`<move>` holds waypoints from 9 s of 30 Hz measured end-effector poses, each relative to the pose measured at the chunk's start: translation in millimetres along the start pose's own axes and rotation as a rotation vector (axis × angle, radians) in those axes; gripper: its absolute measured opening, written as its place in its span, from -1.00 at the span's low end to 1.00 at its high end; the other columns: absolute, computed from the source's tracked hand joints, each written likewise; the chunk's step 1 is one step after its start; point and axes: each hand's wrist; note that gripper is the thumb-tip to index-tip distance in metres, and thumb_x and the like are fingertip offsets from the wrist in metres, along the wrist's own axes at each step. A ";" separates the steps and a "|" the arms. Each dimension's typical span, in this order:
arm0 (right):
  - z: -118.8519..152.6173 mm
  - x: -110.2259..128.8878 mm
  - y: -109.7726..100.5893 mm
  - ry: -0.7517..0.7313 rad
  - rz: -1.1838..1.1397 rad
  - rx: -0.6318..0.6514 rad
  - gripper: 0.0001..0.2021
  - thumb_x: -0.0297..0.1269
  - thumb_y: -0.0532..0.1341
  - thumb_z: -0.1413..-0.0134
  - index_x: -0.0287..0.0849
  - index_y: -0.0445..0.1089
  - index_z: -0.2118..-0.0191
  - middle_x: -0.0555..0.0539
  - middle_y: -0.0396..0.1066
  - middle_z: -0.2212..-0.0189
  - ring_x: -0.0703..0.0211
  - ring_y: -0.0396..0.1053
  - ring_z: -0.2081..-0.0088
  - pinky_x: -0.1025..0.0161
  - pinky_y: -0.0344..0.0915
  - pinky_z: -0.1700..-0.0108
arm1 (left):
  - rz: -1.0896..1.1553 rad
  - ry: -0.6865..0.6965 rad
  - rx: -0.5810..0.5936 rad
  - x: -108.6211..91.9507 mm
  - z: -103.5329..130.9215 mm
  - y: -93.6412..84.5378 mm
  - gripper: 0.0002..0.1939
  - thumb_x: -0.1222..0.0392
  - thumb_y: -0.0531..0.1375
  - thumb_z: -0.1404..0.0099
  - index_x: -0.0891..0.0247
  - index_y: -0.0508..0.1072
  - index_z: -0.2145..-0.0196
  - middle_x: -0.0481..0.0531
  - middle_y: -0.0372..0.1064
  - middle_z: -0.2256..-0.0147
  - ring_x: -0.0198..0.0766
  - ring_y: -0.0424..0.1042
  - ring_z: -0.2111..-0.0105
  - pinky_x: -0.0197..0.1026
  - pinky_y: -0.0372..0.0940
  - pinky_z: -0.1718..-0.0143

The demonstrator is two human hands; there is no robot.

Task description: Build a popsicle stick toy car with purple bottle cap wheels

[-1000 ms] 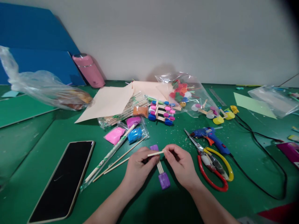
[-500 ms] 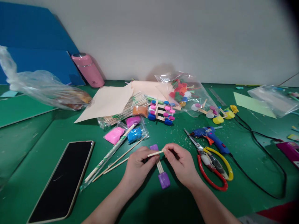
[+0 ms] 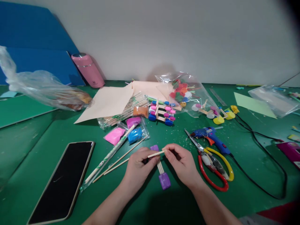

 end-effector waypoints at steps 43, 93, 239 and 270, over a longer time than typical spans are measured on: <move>15.3 3.7 -10.1 0.075 0.328 0.138 -0.84 -0.40 0.03 -0.10 -0.14 0.32 0.25 -0.03 0.36 0.40 0.22 0.30 0.39 0.31 0.22 0.34 | -0.043 0.066 -0.051 8.9 4.8 -3.3 -0.79 0.35 0.06 -0.14 0.35 0.44 0.28 0.08 0.35 0.36 -0.23 0.37 0.36 -0.21 0.26 0.35; -5.3 12.9 -11.8 -0.105 0.208 0.112 -0.83 -0.30 0.05 -0.16 -0.16 0.33 0.40 0.01 0.29 0.47 0.26 0.25 0.42 0.34 0.15 0.37 | -0.033 0.082 0.099 -2.2 -5.0 -3.4 -0.81 0.27 0.14 -0.15 0.19 0.57 0.38 -0.04 0.33 0.61 -0.31 0.25 0.52 -0.32 0.16 0.49; -1.6 0.7 0.4 -0.174 0.099 0.031 -0.79 -0.31 0.09 -0.11 -0.15 0.49 0.30 -0.05 0.37 0.49 0.23 0.28 0.45 0.30 0.21 0.43 | 0.088 0.099 -0.061 -3.6 6.1 -6.7 -0.81 0.23 0.12 -0.20 0.28 0.52 0.45 -0.01 0.35 0.52 -0.31 0.30 0.49 -0.30 0.19 0.45; 0.6 -1.6 0.6 -0.140 0.034 0.028 -0.81 -0.29 0.11 -0.10 -0.16 0.45 0.25 -0.02 0.29 0.50 0.25 0.22 0.48 0.32 0.12 0.48 | 0.206 0.074 -0.031 -0.8 7.9 -7.3 -0.84 0.26 0.13 -0.20 0.25 0.52 0.34 0.01 0.40 0.43 -0.29 0.36 0.41 -0.30 0.24 0.37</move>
Point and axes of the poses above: each hand's wrist, its own z-axis away from the middle knuckle, its own y-axis out of the palm, x = y × z
